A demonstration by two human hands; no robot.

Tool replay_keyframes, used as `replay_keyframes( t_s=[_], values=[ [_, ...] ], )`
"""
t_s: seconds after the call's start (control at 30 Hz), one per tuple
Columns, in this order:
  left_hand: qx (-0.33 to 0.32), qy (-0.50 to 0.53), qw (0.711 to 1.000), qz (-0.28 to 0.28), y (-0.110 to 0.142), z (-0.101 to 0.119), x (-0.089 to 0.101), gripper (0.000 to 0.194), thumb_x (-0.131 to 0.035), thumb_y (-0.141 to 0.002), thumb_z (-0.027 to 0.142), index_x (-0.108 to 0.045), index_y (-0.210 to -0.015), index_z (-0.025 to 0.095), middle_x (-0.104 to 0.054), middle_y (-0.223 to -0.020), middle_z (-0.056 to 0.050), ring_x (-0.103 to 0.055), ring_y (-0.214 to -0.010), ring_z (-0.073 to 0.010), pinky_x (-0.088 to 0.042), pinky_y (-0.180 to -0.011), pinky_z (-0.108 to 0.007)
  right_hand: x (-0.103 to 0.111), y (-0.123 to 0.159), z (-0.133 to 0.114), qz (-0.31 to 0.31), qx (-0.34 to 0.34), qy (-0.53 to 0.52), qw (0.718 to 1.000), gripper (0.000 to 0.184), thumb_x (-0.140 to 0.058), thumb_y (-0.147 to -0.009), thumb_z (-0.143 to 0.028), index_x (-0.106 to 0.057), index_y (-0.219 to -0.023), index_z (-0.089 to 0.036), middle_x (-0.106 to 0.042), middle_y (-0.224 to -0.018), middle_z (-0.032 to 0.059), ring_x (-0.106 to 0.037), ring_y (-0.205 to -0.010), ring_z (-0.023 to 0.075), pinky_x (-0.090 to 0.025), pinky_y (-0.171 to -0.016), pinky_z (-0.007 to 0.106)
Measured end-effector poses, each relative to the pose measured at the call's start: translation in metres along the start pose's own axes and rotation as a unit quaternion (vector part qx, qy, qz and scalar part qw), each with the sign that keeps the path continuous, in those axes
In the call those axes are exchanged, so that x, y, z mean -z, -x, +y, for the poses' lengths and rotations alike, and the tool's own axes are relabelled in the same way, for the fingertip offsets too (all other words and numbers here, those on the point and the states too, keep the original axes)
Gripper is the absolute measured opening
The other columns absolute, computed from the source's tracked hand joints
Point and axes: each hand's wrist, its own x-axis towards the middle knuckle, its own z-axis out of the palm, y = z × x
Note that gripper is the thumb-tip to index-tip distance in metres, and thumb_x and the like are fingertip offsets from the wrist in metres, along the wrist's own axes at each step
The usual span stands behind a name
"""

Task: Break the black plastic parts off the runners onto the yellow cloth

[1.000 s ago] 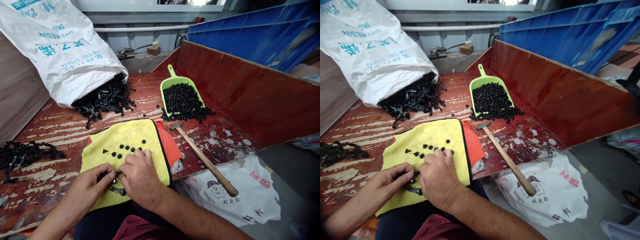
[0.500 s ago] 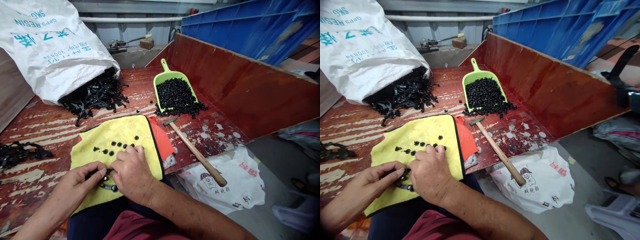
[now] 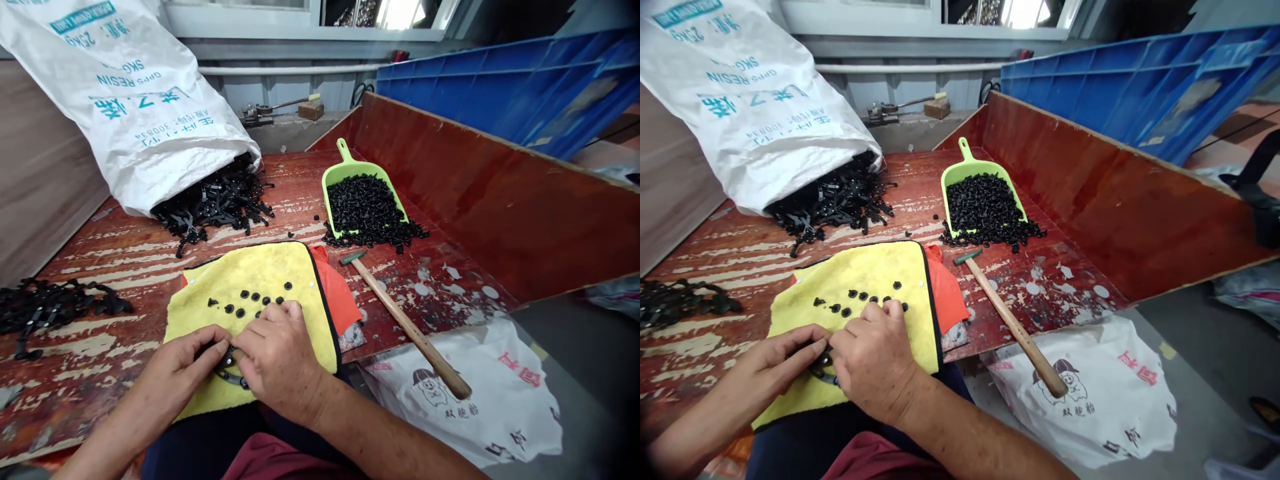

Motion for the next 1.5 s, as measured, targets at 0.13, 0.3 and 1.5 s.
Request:
replay_keyframes(
  t_s=[0.13, 0.3, 1.5],
  values=[
    [0.006, 0.07, 0.996, 0.048, 0.003, -0.006, -0.005, 0.032, -0.063, -0.082, 0.051, -0.062, -0.088, 0.02, -0.055, -0.063, 0.004, -0.049, -0.061, -0.0156, -0.038, -0.059, -0.025, -0.001, 0.0, 0.0, 0.0, -0.011, -0.017, 1.0, 0.005, -0.063, -0.087, -0.023, -0.061, -0.082, -0.022, -0.067, -0.082, -0.0035, -0.046, -0.087, 0.0185, -0.025, -0.082, 0.04],
    [0.004, 0.125, 0.991, 0.044, 0.005, -0.01, -0.008, 0.027, -0.064, -0.082, 0.044, -0.058, -0.093, 0.02, -0.06, -0.073, 0.002, -0.053, -0.069, -0.0165, -0.042, -0.064, -0.027, -0.003, -0.001, -0.004, -0.007, -0.025, -0.021, 0.999, 0.002, -0.063, -0.088, -0.024, -0.065, -0.088, -0.023, -0.069, -0.085, -0.0027, -0.047, -0.089, 0.0183, -0.025, -0.083, 0.04],
    [-0.028, 0.044, 0.998, 0.025, 0.002, 0.0, -0.002, 0.017, -0.056, -0.084, 0.034, -0.057, -0.096, 0.021, -0.055, -0.072, 0.003, -0.051, -0.067, -0.0166, -0.038, -0.062, -0.027, 0.077, 0.055, 0.006, -0.079, -0.112, -0.071, 0.988, 0.051, -0.042, -0.1, -0.022, -0.041, -0.15, -0.03, -0.071, -0.121, 0.0082, -0.071, -0.101, 0.0232, -0.057, -0.089, 0.036]
  ],
)
